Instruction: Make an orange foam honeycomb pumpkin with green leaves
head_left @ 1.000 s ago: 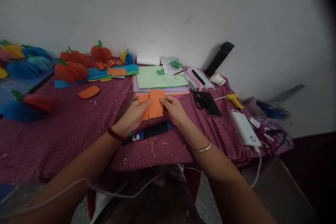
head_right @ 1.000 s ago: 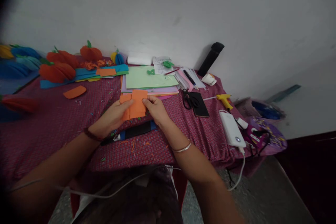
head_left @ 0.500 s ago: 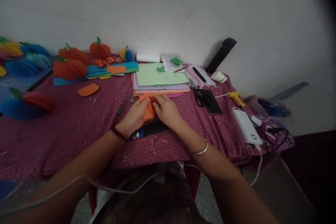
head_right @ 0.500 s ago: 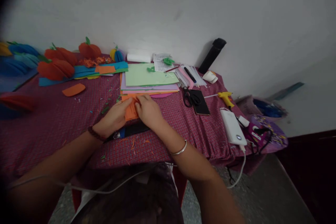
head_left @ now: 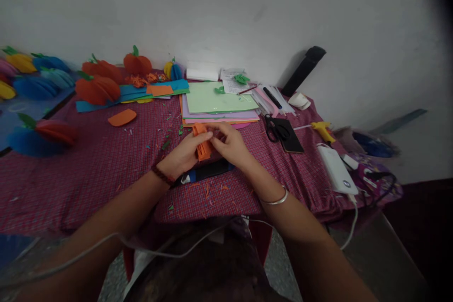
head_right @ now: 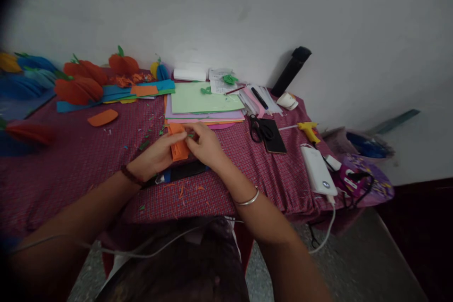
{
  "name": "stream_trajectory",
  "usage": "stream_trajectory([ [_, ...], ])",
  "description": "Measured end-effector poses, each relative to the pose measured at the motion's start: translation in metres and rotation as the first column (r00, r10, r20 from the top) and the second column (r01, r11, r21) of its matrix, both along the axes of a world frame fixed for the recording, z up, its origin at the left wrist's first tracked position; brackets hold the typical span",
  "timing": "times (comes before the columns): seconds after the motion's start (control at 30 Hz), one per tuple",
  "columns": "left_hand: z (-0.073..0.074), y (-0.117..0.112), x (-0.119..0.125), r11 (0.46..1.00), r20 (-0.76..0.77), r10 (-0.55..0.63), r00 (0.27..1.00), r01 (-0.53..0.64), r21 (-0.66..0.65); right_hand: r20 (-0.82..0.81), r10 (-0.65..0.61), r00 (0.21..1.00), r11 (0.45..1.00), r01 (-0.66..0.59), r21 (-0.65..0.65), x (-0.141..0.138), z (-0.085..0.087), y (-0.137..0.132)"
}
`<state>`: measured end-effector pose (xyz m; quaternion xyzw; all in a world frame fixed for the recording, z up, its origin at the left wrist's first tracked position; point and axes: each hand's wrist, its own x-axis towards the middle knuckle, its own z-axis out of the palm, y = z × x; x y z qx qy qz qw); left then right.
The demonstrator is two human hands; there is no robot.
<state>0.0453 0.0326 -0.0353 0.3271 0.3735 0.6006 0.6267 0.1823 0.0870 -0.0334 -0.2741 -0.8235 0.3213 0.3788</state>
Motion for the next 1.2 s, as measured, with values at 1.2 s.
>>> stream_trajectory([
  [1.2, -0.018, 0.015, 0.002, 0.95, -0.39, 0.031, 0.92, 0.094, 0.297, 0.251, 0.106, 0.962, 0.944, -0.177, 0.278, 0.009, 0.01, -0.004],
])
